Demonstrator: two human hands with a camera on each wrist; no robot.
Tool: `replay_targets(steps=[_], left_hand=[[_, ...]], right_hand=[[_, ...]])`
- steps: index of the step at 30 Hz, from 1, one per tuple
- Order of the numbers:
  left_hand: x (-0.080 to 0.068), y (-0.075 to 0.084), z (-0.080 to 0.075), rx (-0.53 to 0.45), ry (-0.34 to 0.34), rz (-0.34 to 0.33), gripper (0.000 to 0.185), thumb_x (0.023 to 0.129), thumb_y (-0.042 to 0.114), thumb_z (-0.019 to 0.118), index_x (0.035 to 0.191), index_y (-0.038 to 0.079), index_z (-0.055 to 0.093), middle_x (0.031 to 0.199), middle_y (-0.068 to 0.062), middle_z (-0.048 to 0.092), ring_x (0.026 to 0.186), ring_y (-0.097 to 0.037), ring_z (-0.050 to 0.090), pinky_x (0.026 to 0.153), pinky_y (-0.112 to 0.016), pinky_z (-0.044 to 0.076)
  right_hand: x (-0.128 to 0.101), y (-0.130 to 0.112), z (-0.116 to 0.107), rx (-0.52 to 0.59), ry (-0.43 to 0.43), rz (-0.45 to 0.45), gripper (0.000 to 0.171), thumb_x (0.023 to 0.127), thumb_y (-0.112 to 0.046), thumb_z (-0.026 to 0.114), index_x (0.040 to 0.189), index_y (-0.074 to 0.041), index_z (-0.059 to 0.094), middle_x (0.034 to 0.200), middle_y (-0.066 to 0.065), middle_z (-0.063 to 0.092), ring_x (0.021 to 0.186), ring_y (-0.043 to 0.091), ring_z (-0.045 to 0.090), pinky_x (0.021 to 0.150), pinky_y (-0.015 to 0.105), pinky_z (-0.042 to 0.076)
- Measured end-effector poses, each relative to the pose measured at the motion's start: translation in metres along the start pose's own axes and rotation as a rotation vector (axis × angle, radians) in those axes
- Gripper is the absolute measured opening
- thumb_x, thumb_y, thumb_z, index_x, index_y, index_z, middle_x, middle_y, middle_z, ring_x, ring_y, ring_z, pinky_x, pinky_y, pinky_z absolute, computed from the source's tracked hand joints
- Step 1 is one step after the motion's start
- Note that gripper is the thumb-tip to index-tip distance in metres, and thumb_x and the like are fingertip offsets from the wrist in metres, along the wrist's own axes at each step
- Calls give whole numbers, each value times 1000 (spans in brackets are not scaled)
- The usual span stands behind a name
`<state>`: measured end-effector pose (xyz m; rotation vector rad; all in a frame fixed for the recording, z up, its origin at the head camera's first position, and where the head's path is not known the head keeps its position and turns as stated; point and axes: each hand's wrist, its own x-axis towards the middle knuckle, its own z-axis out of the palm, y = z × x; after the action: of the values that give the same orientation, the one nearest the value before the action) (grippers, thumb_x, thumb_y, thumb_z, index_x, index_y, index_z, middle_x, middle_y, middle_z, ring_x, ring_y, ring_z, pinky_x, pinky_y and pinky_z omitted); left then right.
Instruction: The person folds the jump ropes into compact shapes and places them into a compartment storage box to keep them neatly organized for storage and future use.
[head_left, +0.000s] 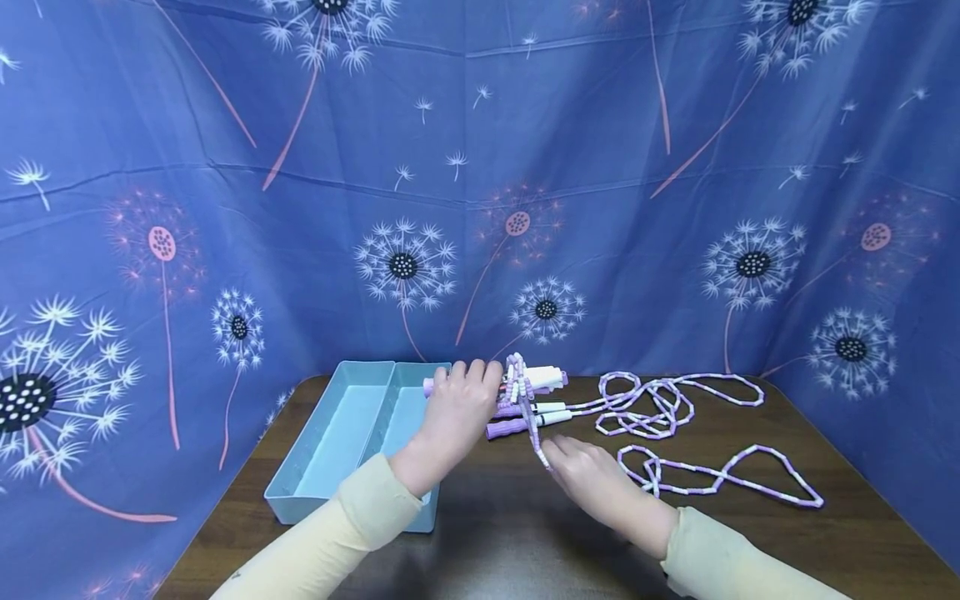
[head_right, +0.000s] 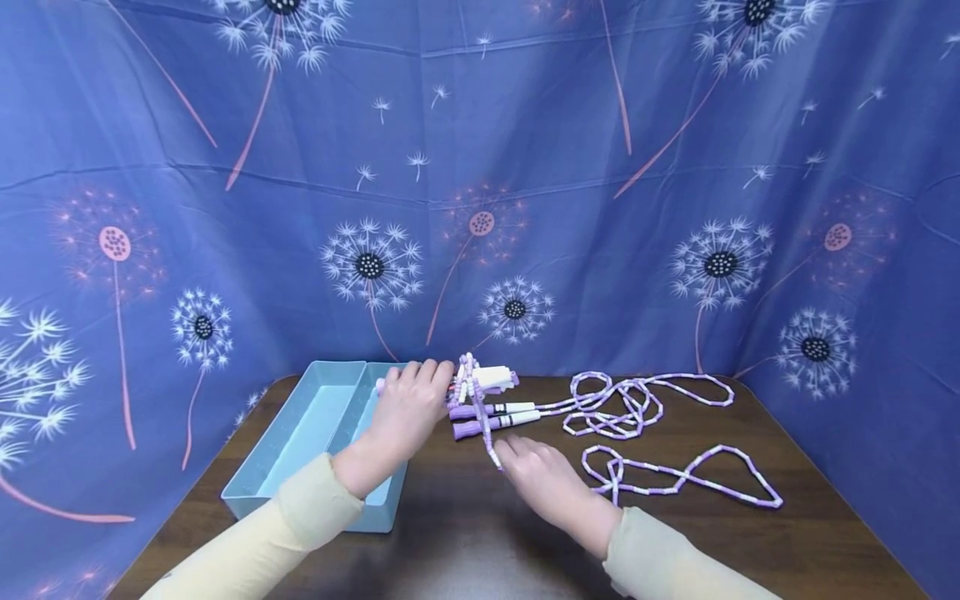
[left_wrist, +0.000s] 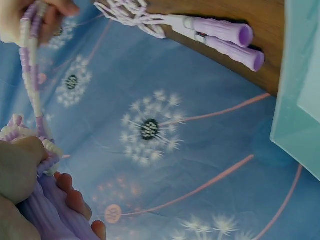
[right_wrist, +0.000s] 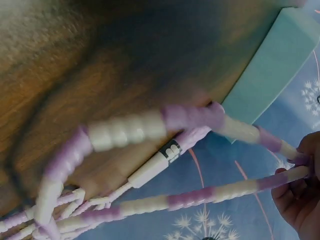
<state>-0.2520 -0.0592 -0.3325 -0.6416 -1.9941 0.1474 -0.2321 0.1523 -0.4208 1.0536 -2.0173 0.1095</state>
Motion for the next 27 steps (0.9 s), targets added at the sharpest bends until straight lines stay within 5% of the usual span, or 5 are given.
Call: replay_targets(steps=[7, 17, 22, 27], left_hand=[[-5, -10, 19, 53, -43, -47, 28, 70, 20, 76, 88, 10, 57, 72, -4, 58, 62, -25, 56, 49, -36, 38], [-14, -7, 27, 47, -135, -19, 4, 82, 7, 57, 84, 11, 56, 68, -5, 54, 58, -25, 54, 46, -35, 34], [-20, -6, 28, 61, -182, 1, 5, 83, 5, 58, 84, 10, 57, 68, -5, 55, 57, -25, 54, 47, -35, 35], [-26, -1, 29, 63, -203, 34, 6, 81, 7, 61, 85, 10, 58, 68, -5, 57, 58, -24, 55, 48, -35, 38]], right_hand=[[3, -8, -7, -29, 10, -84, 37, 101, -13, 22, 76, -10, 50, 67, -2, 48, 53, 12, 47, 50, 27, 44], [16, -4, -25, -50, -21, -285, 34, 103, -23, 28, 83, -11, 52, 70, -4, 48, 58, 11, 47, 52, 25, 40], [26, 4, -38, -62, -4, -365, 30, 102, -19, 31, 82, -10, 52, 70, -4, 46, 58, 12, 44, 50, 24, 35], [35, 13, -52, -124, -77, -430, 28, 100, -14, 28, 84, -11, 51, 70, -3, 47, 60, 14, 45, 53, 26, 37]])
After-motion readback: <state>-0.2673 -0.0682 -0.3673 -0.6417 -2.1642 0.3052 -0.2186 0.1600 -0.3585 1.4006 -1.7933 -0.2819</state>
